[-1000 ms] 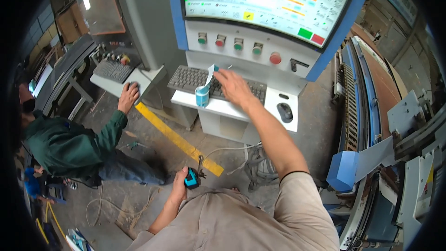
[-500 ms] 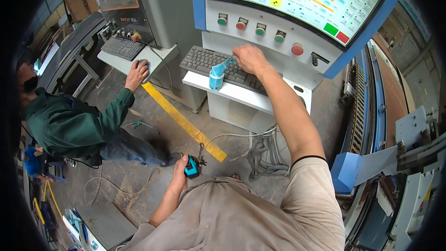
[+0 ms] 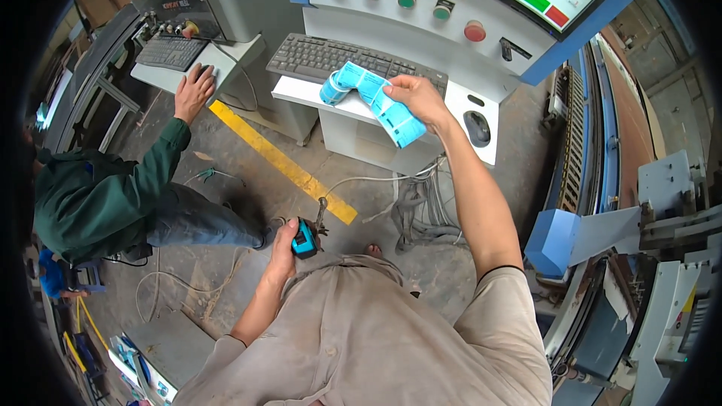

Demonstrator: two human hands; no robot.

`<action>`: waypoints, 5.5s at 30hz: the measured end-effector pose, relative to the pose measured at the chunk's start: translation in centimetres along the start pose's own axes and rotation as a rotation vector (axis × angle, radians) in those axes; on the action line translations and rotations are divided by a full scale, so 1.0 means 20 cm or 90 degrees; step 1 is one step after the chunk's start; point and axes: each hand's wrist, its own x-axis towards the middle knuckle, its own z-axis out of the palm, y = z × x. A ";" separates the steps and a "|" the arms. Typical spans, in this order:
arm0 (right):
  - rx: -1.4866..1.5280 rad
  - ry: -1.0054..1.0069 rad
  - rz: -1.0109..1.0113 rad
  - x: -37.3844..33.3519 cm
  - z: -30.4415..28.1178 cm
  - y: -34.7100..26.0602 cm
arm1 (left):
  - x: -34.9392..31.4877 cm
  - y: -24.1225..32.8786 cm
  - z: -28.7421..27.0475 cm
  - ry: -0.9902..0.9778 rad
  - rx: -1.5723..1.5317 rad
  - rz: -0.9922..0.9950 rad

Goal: Operating a computerized control station for factory machinery, including using a mouse and interacting with a colleague.

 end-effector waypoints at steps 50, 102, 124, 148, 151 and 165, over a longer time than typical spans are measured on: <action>-0.380 0.093 -0.112 -0.17 -0.29 0.16 | 0.01 0.09 0.11 -0.009 -0.008 -0.088; -0.626 0.445 -0.115 -0.36 -0.57 0.61 | 0.02 0.14 0.12 0.039 0.007 -0.014; -0.608 0.437 -0.161 -0.42 -0.53 0.60 | 0.07 0.11 0.13 0.001 0.053 0.002; -0.602 0.406 -0.166 -0.42 -0.52 0.58 | 0.10 0.06 0.12 -0.019 0.027 -0.028; -0.620 0.417 -0.165 -0.42 -0.52 0.58 | 0.09 0.09 0.13 -0.020 0.030 -0.023; -0.602 0.413 -0.171 -0.43 -0.51 0.57 | 0.07 0.11 0.13 -0.012 0.017 -0.033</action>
